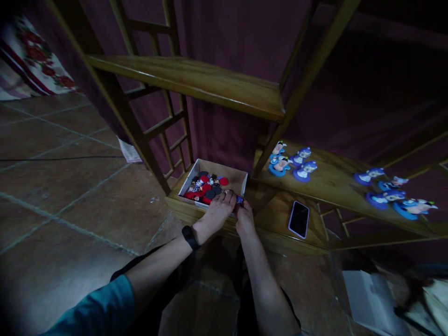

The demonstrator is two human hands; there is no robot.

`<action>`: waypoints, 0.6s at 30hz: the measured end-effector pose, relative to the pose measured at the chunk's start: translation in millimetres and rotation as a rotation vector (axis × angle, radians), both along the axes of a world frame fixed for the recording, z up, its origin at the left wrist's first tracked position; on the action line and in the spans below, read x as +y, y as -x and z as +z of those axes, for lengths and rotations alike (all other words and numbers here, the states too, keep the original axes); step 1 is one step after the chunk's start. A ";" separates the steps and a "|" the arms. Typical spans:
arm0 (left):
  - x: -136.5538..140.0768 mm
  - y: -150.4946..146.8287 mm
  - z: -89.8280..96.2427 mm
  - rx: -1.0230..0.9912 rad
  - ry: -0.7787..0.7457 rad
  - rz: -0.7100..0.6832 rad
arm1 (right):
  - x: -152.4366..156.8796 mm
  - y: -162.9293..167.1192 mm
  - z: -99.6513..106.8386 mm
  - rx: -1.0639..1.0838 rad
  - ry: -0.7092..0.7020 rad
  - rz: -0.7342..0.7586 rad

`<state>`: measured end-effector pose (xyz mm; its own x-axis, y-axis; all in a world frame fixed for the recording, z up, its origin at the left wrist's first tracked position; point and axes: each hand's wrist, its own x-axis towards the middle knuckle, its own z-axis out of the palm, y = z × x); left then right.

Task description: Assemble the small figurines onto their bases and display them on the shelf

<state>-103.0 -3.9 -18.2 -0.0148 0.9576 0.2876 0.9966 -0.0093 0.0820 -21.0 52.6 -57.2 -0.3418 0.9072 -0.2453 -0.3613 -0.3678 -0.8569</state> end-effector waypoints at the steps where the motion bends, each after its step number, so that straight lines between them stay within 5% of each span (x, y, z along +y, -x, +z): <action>1: 0.0 -0.4 -0.7 0.002 -0.005 0.002 | -0.6 0.2 -0.2 -0.003 -0.004 -0.006; 18: 0.9 -4.7 -9.3 0.026 -0.019 -0.017 | -2.9 -1.0 -3.9 -0.027 0.012 -0.031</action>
